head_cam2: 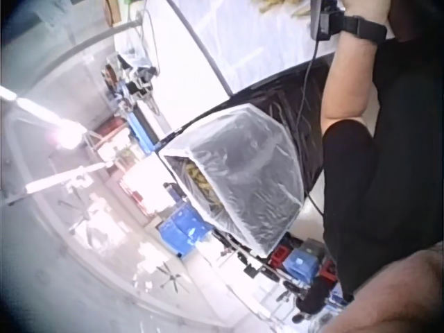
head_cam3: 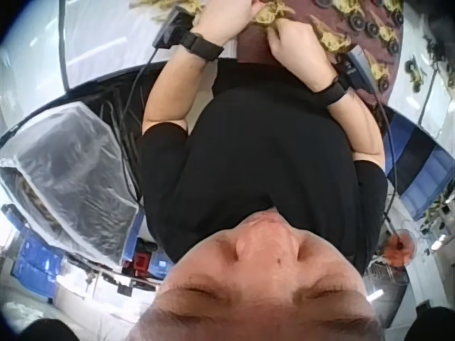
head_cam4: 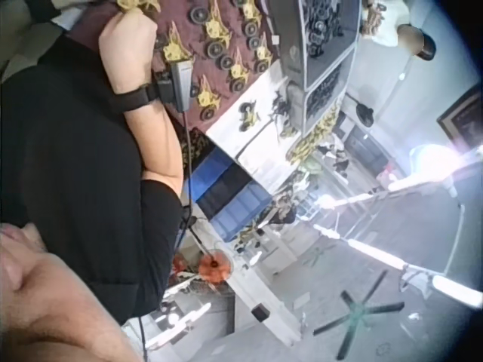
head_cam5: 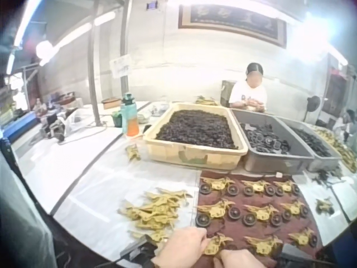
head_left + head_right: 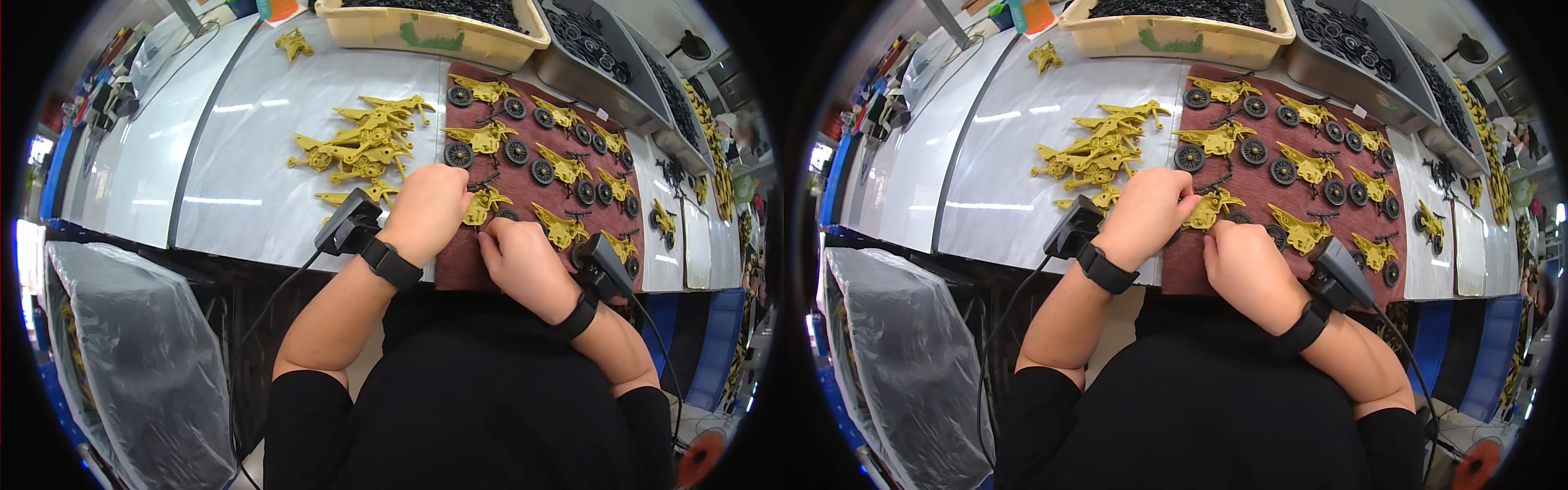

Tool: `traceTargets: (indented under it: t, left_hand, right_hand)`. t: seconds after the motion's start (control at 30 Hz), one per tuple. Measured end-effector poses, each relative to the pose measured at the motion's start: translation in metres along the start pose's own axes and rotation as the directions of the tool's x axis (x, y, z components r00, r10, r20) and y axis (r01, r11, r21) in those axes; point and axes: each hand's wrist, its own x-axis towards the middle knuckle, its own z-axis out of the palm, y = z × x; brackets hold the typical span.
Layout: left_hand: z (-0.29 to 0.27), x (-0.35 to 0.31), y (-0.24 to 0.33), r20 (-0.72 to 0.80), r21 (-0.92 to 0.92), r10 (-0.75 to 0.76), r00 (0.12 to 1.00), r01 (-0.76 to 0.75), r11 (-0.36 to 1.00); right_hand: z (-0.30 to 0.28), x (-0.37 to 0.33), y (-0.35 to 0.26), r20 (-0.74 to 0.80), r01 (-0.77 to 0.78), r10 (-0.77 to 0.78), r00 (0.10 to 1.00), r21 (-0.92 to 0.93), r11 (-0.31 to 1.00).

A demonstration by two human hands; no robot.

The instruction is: Assembling toy motorcycles from plastic components by attaching wheels and frames.

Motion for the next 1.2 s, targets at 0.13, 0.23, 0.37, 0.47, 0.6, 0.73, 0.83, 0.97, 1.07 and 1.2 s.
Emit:
traceTargets:
  t: [0.13, 0.23, 0.37, 0.47, 0.6, 0.73, 0.83, 0.97, 1.07, 1.2]
  left_hand:
    - [0.001, 0.000, 0.002, 0.011, 0.031, 0.006, 1.000, -0.006, 0.999]
    - [-0.005, 0.000, 0.002, 0.020, 0.034, 0.034, 0.999, -0.034, 0.999]
    - [-0.012, 0.001, 0.006, -0.053, -0.166, -0.033, 0.998, 0.023, 0.986]
    - [-0.030, -0.005, 0.047, 0.449, -0.798, -0.198, 0.871, 0.491, 0.351]
    - [-0.014, -0.003, 0.069, 0.513, -0.799, -0.138, 0.847, 0.530, 0.284]
    - [-0.003, 0.005, 0.084, 0.502, -0.707, -0.193, 0.843, 0.528, 0.471]
    - [0.012, 0.008, 0.094, 0.402, -0.686, -0.165, 0.901, 0.416, 0.598]
    - [0.017, 0.015, 0.106, 0.372, -0.656, -0.182, 0.910, 0.397, 0.642]
    - [0.020, 0.023, 0.091, 0.354, -0.589, -0.143, 0.924, 0.339, 0.733]
    - [0.025, 0.031, 0.087, 0.174, -0.367, -0.028, 0.984, 0.091, 0.926]
  right_hand:
    - [0.004, 0.004, 0.003, 0.019, -0.019, 0.020, 1.000, -0.043, 0.999]
    - [0.000, 0.004, 0.003, 0.033, 0.006, -0.001, 0.999, -0.136, 0.991]
    - [-0.025, -0.004, 0.004, 0.056, -0.019, 0.014, 0.998, 0.079, 0.997]
    - [-0.040, -0.014, 0.012, -0.183, 0.070, -0.005, 0.983, 0.354, 0.933]
    - [-0.032, -0.027, 0.034, -0.331, 0.268, -0.112, 0.937, 0.472, 0.840]
    - [-0.029, -0.037, 0.045, -0.328, 0.207, 0.016, 0.945, 0.633, 0.746]
    - [-0.038, -0.042, 0.053, -0.339, 0.213, -0.017, 0.941, 0.550, 0.808]
    - [-0.050, -0.052, 0.060, -0.321, 0.133, 0.053, 0.946, 0.531, 0.837]
    - [-0.054, -0.058, 0.065, -0.306, 0.145, 0.235, 0.923, 0.838, 0.526]
    - [-0.078, -0.073, 0.075, -0.117, -0.025, 0.294, 0.949, 0.899, 0.438]
